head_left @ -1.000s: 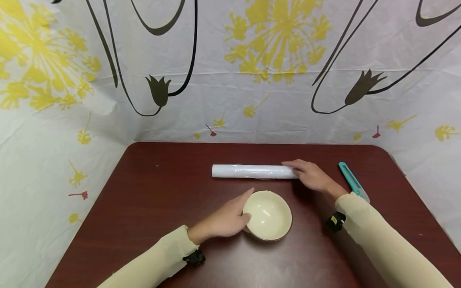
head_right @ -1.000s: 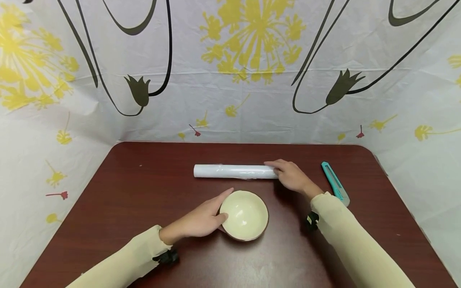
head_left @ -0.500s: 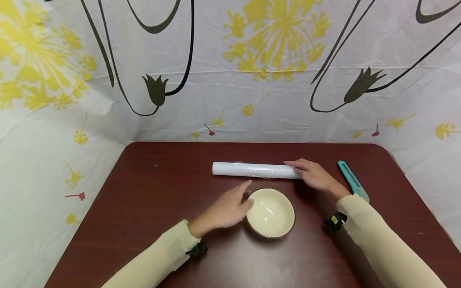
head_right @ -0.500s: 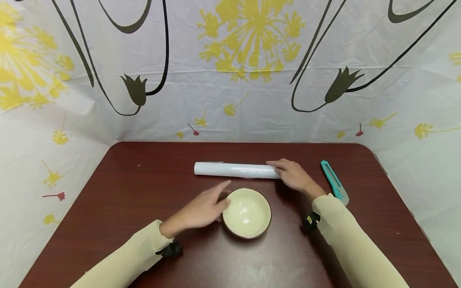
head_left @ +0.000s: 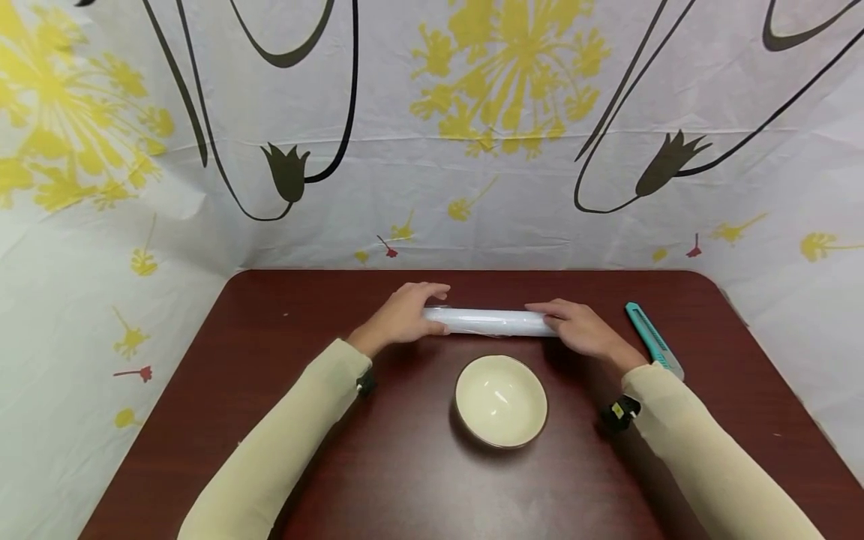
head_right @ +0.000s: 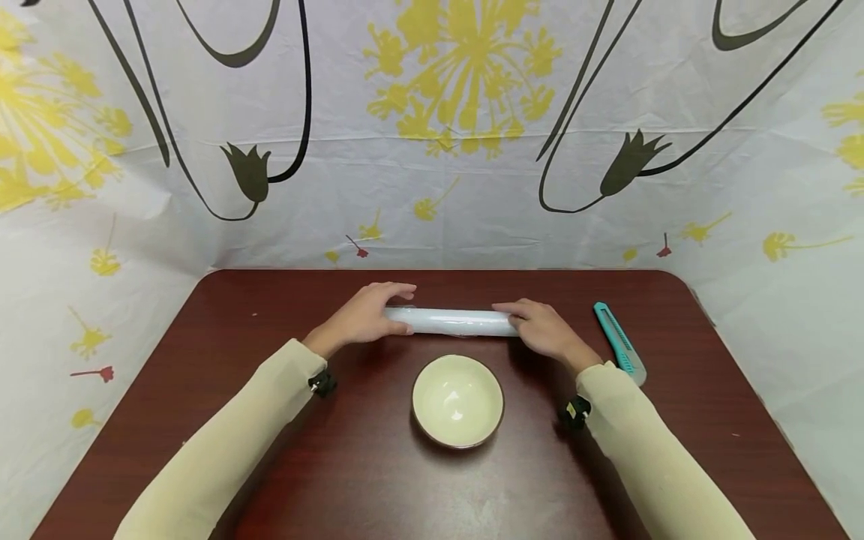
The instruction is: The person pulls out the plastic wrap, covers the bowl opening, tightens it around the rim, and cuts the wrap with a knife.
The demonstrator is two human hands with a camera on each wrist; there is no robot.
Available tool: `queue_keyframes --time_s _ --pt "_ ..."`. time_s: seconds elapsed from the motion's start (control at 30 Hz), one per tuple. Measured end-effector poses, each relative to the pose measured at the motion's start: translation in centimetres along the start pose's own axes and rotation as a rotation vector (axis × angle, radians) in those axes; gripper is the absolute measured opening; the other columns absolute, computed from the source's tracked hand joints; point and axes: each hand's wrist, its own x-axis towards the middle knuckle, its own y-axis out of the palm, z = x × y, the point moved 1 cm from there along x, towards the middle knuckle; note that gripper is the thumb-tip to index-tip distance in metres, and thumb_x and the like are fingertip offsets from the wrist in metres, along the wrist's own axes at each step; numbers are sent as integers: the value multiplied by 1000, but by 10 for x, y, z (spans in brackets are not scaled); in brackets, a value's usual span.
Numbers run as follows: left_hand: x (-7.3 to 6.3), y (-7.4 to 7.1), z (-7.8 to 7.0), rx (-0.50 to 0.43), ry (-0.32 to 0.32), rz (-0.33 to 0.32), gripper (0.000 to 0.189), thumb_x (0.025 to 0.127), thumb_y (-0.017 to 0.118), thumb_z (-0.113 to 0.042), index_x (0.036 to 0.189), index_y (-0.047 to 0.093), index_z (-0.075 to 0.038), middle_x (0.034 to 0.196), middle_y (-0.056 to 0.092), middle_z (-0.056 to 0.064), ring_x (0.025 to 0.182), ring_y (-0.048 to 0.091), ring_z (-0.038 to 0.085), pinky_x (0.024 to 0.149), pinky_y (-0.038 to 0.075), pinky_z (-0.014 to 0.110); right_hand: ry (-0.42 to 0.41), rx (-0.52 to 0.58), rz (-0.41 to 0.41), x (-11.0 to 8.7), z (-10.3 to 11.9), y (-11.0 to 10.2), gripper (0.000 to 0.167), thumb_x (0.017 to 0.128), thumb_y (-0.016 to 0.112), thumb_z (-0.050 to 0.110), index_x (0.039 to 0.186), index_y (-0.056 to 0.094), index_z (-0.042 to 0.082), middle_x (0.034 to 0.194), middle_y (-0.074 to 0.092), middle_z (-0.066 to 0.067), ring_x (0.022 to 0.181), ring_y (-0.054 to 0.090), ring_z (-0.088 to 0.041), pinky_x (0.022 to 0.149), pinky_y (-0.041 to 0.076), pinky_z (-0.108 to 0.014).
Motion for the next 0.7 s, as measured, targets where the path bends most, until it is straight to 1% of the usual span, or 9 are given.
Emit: queue_keyframes --time_s 0.1,0.17,0.23,0.27,0.33,0.43,0.53,0.63,0.7 --pt "7 1 0 3 -2 19 52 96 88 -24 143 72 -7 134 73 9 134 59 34 118 42 49 -69 4 -33 9 -39 10 42 111 55 17 150 71 19 134 71 -16 125 64 -33 104 51 -49" --pt "9 0 0 8 3 12 31 98 86 -21 126 80 -9 126 74 8 125 63 30 113 47 47 -92 -3 -46 11 -42 11 42 111 55 17 149 71 21 135 71 -15 126 64 -33 104 51 -49" --pt "10 0 -1 16 6 0 13 101 84 -20 111 82 -13 119 74 5 117 65 27 107 50 45 -99 -9 -65 12 -32 12 41 111 55 17 148 72 19 137 71 -15 129 63 -35 108 49 -52" --pt "10 -1 -1 10 7 -9 6 102 82 -19 105 82 -14 115 75 3 112 66 26 104 51 44 -86 -15 -68 11 -16 11 40 110 56 17 147 72 15 138 70 -17 131 62 -40 110 46 -58" --pt "10 -2 -2 0 11 -32 5 103 80 -18 100 80 -16 108 76 1 104 66 23 98 53 42 -76 -29 -78 8 18 7 37 109 62 18 143 73 9 138 70 -19 131 59 -47 110 42 -68" --pt "9 -4 -3 -37 -1 -60 6 105 78 -17 99 78 -16 99 77 -2 94 65 20 90 54 40 -93 -74 -100 11 44 12 36 103 75 20 137 75 7 136 70 -14 130 58 -44 110 42 -65" --pt "9 -6 -4 -72 -21 -90 7 108 74 -18 101 75 -16 96 75 -3 90 64 19 86 53 38 -122 -134 -101 16 55 18 38 96 86 18 131 76 7 131 70 -11 125 59 -40 106 47 -61" --pt "9 -6 -5 -101 -28 -121 6 110 72 -18 104 71 -15 96 73 -1 91 65 19 86 53 38 -140 -172 -97 20 57 22 40 91 91 13 127 75 6 127 70 -11 122 59 -40 102 50 -59" --pt "8 -7 -6 -118 -23 -146 6 109 72 -18 105 70 -14 97 73 0 93 66 19 88 54 38 -143 -189 -105 22 55 24 40 89 91 10 125 74 5 125 70 -12 120 60 -41 100 51 -60"
